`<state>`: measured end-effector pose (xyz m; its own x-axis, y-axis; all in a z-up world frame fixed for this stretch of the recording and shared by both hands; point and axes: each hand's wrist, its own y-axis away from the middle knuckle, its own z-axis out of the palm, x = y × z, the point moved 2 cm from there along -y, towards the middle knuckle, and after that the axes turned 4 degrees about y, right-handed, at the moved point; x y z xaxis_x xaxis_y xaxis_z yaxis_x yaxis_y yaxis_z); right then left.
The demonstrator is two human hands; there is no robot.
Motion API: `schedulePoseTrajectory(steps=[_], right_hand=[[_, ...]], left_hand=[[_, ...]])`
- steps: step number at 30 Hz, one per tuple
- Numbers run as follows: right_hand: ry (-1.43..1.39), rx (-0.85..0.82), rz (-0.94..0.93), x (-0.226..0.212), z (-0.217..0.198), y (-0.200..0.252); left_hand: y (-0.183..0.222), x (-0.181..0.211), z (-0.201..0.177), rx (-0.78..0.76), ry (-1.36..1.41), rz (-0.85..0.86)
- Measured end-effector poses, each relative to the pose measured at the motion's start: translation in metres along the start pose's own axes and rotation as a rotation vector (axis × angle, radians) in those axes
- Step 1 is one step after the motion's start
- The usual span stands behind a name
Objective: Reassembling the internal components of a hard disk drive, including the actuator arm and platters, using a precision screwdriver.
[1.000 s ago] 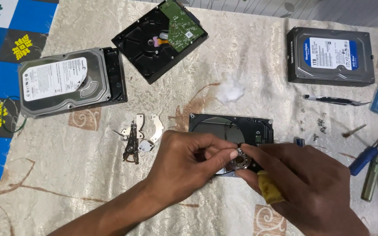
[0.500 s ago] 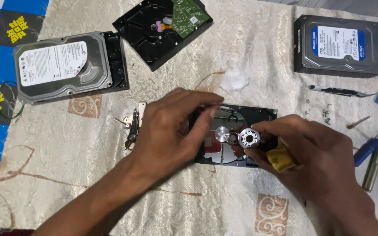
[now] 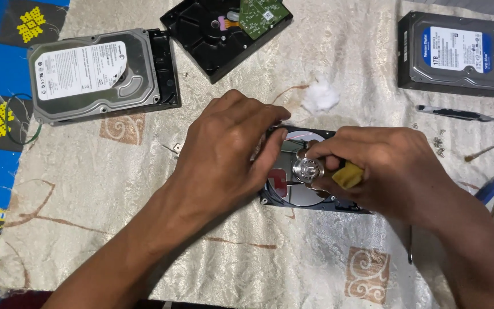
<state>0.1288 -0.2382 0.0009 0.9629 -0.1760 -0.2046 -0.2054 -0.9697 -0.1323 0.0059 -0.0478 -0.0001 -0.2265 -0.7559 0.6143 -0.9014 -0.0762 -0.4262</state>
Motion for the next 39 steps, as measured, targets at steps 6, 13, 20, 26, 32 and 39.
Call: schedulePoseTrajectory(steps=[6, 13, 20, 26, 32, 39], right_hand=[[-0.049, -0.027, 0.018, 0.000, 0.003, -0.007], [-0.079, 0.002, 0.019, 0.003, 0.004, -0.008], [-0.081, -0.073, 0.121, 0.006, 0.007, -0.007], [-0.071, -0.167, 0.306, 0.009, -0.004, 0.003], [0.000, 0.048, 0.223, 0.003, -0.028, 0.038], [0.071, 0.175, 0.202, -0.011, -0.011, 0.051]], left_hand=[[0.000, -0.003, 0.006, -0.035, -0.045, 0.021], [0.000, 0.000, 0.007, -0.051, -0.039, 0.041], [0.001, 0.001, 0.008, -0.130, -0.049, 0.041], [0.001, 0.003, 0.007, -0.185, -0.058, 0.075], [0.002, 0.007, 0.013, -0.229, -0.047, 0.095], [0.001, 0.009, 0.024, -0.247, -0.099, 0.096]])
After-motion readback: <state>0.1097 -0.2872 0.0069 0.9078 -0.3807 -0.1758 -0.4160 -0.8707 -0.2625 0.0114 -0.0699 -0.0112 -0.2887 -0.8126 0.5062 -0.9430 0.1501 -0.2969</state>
